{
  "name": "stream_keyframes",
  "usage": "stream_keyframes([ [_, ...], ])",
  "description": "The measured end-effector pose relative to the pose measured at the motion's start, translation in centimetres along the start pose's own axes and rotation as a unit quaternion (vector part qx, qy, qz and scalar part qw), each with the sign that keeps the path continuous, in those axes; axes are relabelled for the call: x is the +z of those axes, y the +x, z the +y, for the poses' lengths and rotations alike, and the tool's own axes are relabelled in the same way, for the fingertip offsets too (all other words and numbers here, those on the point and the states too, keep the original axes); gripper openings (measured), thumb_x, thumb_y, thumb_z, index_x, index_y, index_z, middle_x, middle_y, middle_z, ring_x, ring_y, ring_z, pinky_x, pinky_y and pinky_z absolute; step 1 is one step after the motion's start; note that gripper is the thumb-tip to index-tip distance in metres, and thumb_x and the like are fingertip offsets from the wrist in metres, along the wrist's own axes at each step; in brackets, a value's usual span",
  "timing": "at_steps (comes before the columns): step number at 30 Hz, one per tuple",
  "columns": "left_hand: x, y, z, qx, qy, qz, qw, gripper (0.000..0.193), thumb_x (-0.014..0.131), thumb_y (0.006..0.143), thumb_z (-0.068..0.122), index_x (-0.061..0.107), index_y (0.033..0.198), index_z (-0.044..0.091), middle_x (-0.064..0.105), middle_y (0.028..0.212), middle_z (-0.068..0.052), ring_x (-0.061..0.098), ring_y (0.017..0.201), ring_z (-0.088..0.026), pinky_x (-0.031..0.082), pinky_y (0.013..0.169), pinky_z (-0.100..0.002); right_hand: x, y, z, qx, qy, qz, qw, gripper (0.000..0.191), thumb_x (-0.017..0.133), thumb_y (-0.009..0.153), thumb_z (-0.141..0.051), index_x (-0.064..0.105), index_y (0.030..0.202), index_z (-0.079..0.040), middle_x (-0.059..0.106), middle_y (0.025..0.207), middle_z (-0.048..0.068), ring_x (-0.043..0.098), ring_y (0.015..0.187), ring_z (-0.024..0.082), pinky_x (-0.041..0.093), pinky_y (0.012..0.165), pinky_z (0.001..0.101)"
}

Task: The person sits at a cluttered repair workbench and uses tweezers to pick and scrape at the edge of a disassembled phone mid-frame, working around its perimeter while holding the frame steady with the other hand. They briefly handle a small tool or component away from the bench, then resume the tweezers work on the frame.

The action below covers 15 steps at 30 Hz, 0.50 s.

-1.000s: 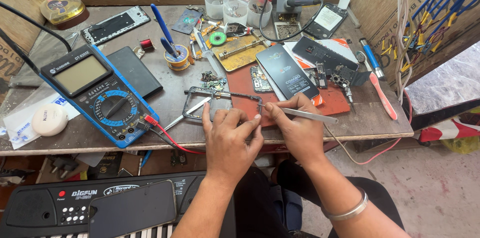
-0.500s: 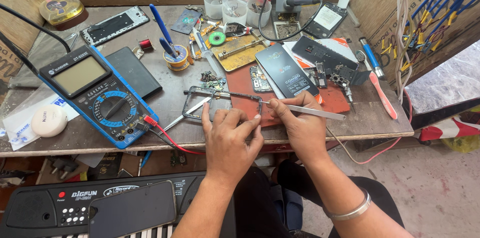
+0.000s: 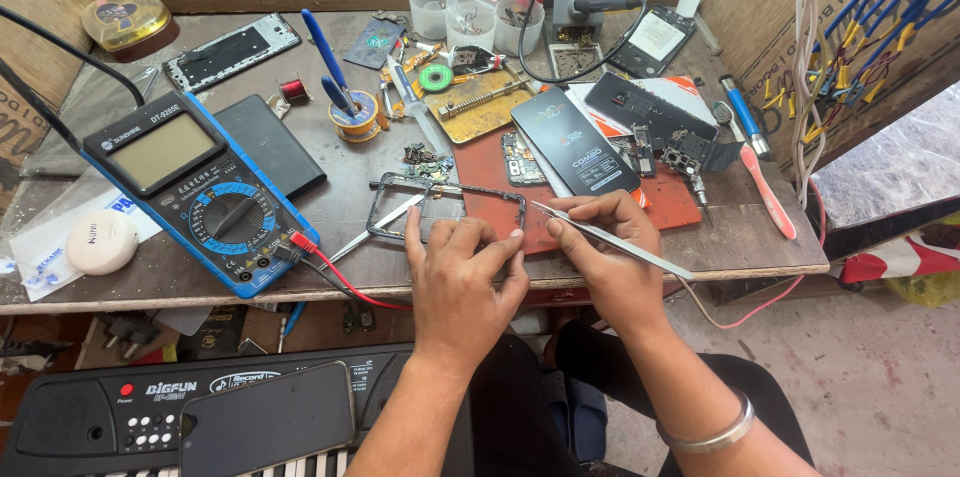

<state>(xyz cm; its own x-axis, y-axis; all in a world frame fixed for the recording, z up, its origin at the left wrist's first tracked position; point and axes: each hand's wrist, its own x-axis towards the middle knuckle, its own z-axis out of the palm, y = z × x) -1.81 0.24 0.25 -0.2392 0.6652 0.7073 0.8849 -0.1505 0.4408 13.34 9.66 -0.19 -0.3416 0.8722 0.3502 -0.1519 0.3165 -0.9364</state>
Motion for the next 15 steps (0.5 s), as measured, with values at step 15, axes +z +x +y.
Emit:
stream_keyframes([
  [15,-0.1,-0.1,-0.1,0.003,-0.004,0.002,1.000,0.012,0.078,0.081,0.018,0.081,0.091,0.014,0.062,0.088,0.001,0.059,0.094,-0.021,0.028,0.118,-0.065,0.2,1.0,-1.7,0.093,-0.089,-0.012,0.992,0.016,0.077,0.089,-0.008,0.069,0.098,0.002,0.077,0.092,0.009,0.073,0.084,0.010,0.060,0.075,0.0236],
])
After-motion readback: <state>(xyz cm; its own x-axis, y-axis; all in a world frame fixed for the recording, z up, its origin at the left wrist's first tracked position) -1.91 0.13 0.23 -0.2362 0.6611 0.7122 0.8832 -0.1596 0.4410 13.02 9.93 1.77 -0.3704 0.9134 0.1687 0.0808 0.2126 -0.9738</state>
